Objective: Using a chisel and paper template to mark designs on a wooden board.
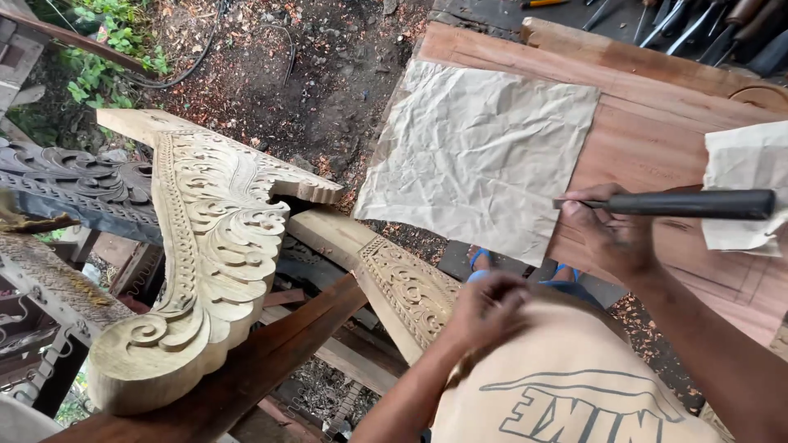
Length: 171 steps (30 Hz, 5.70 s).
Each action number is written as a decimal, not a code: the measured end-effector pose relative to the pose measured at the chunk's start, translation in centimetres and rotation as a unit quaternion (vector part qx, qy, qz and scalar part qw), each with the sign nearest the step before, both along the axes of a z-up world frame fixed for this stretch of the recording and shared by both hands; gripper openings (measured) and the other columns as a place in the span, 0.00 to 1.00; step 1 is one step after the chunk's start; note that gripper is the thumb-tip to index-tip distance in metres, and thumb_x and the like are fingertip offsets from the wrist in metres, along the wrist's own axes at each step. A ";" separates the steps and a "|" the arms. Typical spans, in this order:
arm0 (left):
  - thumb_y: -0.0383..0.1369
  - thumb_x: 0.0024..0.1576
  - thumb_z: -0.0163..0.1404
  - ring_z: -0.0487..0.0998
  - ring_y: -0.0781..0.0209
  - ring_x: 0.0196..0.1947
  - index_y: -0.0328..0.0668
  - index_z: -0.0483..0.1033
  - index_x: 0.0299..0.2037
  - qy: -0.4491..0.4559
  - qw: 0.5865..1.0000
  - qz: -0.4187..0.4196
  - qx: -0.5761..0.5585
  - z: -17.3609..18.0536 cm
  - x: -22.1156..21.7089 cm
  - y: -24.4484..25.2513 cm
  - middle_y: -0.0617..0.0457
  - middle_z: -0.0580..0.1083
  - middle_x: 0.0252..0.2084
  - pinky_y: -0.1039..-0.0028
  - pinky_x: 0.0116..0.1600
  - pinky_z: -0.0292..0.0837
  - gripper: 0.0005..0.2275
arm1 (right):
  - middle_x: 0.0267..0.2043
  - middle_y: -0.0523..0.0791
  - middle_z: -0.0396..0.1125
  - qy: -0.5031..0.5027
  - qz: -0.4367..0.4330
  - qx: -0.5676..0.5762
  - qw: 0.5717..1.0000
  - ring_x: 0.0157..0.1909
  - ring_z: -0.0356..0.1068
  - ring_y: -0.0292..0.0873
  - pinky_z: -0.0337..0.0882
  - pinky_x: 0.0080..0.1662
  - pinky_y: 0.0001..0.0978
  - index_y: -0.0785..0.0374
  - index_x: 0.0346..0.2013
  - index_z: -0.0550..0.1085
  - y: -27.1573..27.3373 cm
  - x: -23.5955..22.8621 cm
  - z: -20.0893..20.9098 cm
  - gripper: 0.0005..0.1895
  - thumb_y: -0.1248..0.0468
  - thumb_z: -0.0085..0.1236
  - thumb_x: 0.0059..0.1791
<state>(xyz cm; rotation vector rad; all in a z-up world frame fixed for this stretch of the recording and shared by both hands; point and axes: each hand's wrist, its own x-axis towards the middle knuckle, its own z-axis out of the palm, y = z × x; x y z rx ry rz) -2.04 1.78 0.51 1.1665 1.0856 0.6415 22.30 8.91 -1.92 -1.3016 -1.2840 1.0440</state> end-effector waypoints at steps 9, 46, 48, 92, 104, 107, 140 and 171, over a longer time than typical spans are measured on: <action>0.37 0.58 0.58 0.73 0.38 0.50 0.24 0.61 0.65 0.380 0.871 0.268 0.158 -3.3 -17.9 12.3 0.27 0.71 0.53 0.50 0.51 0.75 0.30 | 0.42 0.40 0.71 0.073 0.074 0.053 0.993 0.43 0.67 0.28 0.69 0.45 0.20 0.64 0.46 0.72 0.5 -5.7 -1.0 0.06 0.73 0.57 0.55; 0.31 0.60 0.54 0.83 0.59 0.39 0.37 0.80 0.49 0.084 0.992 -0.088 0.032 -2.8 -3.2 11.3 0.48 0.82 0.39 0.69 0.47 0.80 0.11 | 0.34 0.43 0.70 0.066 0.097 -0.100 0.988 0.33 0.74 0.34 0.76 0.35 0.25 0.66 0.45 0.72 15.6 -5.7 -0.4 0.04 0.69 0.56 0.56; 0.27 0.57 0.55 0.81 0.50 0.39 0.39 0.81 0.41 0.237 0.944 0.061 0.220 -2.9 -5.4 15.2 0.45 0.80 0.39 0.63 0.47 0.77 0.05 | 0.31 0.43 0.70 0.043 0.135 -0.118 0.983 0.30 0.71 0.34 0.74 0.32 0.26 0.67 0.43 0.73 16.2 -7.0 -0.9 0.04 0.68 0.56 0.56; 0.45 0.51 0.61 0.32 0.26 0.76 0.47 0.75 0.42 0.428 0.882 0.073 0.180 -6.7 -7.7 24.5 0.40 0.44 0.78 0.32 0.72 0.21 0.16 | 0.28 0.41 0.70 -0.073 0.180 -0.110 0.975 0.30 0.70 0.32 0.72 0.33 0.27 0.65 0.37 0.75 19.8 -13.4 -1.7 0.03 0.68 0.58 0.52; 0.49 0.44 0.68 0.32 0.24 0.76 0.67 0.84 0.46 0.417 0.879 0.044 0.226 -3.8 -6.8 22.5 0.42 0.47 0.77 0.31 0.72 0.17 0.18 | 0.30 0.41 0.71 -0.121 0.159 -0.084 0.976 0.33 0.73 0.33 0.75 0.37 0.27 0.65 0.37 0.75 21.0 -13.8 -1.8 0.04 0.66 0.59 0.50; 0.48 0.43 0.68 0.32 0.23 0.76 0.67 0.84 0.46 0.426 0.878 0.035 0.216 -3.6 -6.7 22.5 0.42 0.47 0.77 0.30 0.71 0.18 0.19 | 0.29 0.42 0.71 -0.146 0.165 -0.074 0.973 0.32 0.72 0.34 0.74 0.37 0.28 0.65 0.36 0.75 21.2 -13.7 -2.1 0.04 0.67 0.59 0.50; 0.44 0.52 0.62 0.40 0.30 0.76 0.56 0.84 0.40 0.424 0.883 0.094 0.179 -4.6 -6.5 27.7 0.47 0.56 0.75 0.28 0.71 0.26 0.09 | 0.25 0.40 0.70 -0.029 0.160 -0.120 0.979 0.24 0.69 0.30 0.70 0.27 0.24 0.66 0.37 0.76 20.7 -13.2 -0.4 0.03 0.69 0.57 0.54; 0.35 0.44 0.65 0.54 0.32 0.72 0.54 0.87 0.26 0.391 0.893 0.165 0.150 -7.4 -7.0 29.5 0.50 0.62 0.71 0.46 0.75 0.45 0.02 | 0.26 0.42 0.71 -0.084 0.166 -0.151 0.971 0.25 0.72 0.33 0.74 0.29 0.27 0.66 0.36 0.74 22.3 -15.0 -0.3 0.03 0.68 0.56 0.52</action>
